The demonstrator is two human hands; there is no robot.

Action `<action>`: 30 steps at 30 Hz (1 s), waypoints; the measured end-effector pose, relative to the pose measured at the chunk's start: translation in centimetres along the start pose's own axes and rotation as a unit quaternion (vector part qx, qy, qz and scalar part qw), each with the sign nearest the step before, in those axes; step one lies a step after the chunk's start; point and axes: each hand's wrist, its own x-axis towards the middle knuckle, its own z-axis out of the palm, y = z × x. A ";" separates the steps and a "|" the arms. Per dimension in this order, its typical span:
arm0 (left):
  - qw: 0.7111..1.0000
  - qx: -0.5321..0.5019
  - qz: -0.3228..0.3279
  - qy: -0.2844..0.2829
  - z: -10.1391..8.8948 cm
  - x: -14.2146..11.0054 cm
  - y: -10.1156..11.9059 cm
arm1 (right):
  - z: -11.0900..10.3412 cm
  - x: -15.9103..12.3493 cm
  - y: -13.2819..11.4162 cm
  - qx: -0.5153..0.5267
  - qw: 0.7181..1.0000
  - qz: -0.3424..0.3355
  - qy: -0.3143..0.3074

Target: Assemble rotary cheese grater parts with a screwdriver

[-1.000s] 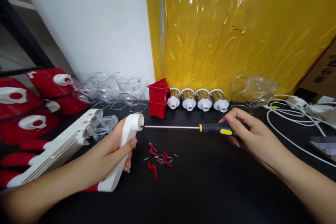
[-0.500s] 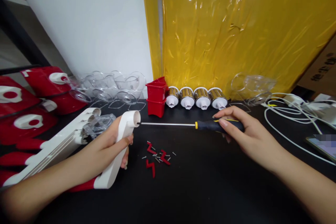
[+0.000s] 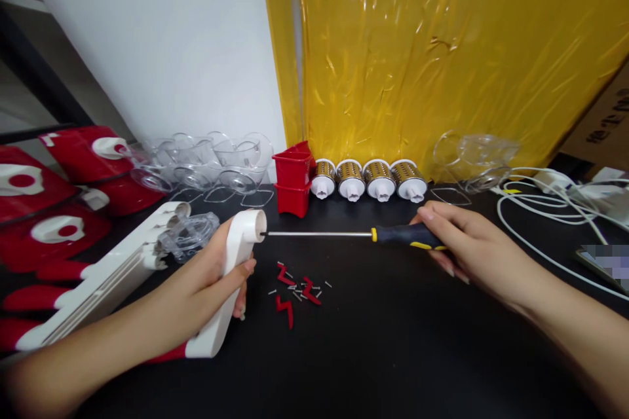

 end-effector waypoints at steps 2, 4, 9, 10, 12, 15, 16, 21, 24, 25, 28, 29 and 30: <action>1.000 -0.012 0.000 0.001 -0.1 0.1 0.0 | -0.2 -0.1 0.0 -0.019 0.998 -0.067 -0.008; 1.000 -0.027 -0.005 0.001 -0.3 0.2 0.2 | -0.4 -0.4 -0.4 -0.056 0.987 -0.151 -0.008; 0.998 -0.062 -0.028 -0.004 -0.3 0.3 0.3 | -1.3 -0.8 -1.4 -0.162 0.937 -0.302 0.062; 0.998 -0.062 -0.029 -0.008 -0.2 0.3 0.3 | -1.5 -0.8 -1.5 -0.168 0.932 -0.312 0.073; 0.997 -0.065 -0.039 -0.017 0.0 0.2 0.2 | -1.5 -0.8 -1.7 -0.170 0.933 -0.307 0.076; 0.996 -0.070 -0.060 -0.016 0.1 0.2 0.3 | -1.1 -0.8 -1.8 -0.138 0.958 -0.250 0.025; 0.996 -0.069 -0.062 -0.011 0.0 0.2 0.4 | -0.9 -0.9 -1.8 -0.118 0.967 -0.225 0.000; 0.994 -0.075 -0.073 0.007 -0.7 0.7 1.3 | -0.4 -0.8 -1.4 -0.022 0.985 -0.162 -0.054; 0.991 -0.110 -0.078 0.021 -0.9 0.9 1.6 | -0.3 -0.9 -1.0 0.012 0.986 -0.151 -0.066; 0.990 -0.123 -0.067 0.029 -0.9 1.0 1.6 | -0.1 -0.9 -1.0 0.017 0.987 -0.143 -0.071; 0.989 -0.143 0.007 0.045 -1.0 1.1 1.7 | 0.5 -1.1 -1.7 0.046 0.990 -0.127 -0.052; 0.987 -0.150 0.031 0.045 -1.1 1.2 1.9 | 0.7 -1.1 -2.3 0.073 0.988 -0.129 -0.034; 0.985 -0.159 0.052 0.045 -1.1 1.3 2.0 | 0.9 -1.0 -3.0 0.107 0.985 -0.131 -0.023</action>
